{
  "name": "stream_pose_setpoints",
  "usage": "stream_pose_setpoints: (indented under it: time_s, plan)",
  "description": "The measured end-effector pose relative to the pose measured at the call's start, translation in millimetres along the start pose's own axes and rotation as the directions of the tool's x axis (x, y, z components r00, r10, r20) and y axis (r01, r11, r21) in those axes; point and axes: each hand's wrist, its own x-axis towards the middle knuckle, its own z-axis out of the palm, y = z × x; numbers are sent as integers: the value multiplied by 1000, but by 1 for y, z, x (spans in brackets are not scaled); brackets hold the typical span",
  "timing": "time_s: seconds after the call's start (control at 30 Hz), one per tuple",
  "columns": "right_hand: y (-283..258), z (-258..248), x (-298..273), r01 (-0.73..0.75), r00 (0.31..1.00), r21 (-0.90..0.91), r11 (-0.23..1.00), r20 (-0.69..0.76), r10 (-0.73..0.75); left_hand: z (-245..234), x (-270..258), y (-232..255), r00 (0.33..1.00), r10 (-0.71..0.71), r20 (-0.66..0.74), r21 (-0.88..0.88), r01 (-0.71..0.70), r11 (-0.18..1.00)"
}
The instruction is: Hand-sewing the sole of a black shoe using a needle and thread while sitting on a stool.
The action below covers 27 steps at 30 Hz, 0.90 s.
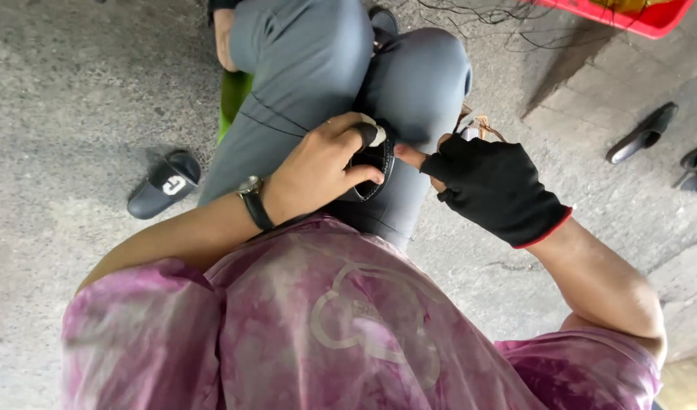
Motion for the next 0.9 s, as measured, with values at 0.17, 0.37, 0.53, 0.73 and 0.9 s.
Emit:
stream_pose_setpoints:
  time_s: [0.17,0.37,0.53,0.73,0.9]
  plan:
    - [-8,-7,-1,-55,967,-198,979,236,102,11,9,-6,999,48,-26,61,-46,997]
    - [-3,36,3,14,1000,-106,994,-13,-16,31,16,-21,902,325,-285,405,-194,893]
    - [-9,33,0,-26,997,30,999,-69,28,9,0,10,880,362,-308,231,-300,926]
    - [-14,60,-13,-164,957,455,875,-143,254,12,-9,5,975,-21,-222,-488,-93,868]
    - [-12,47,-12,-142,934,479,866,-225,277,26,-11,-6,979,-186,-86,-615,95,783]
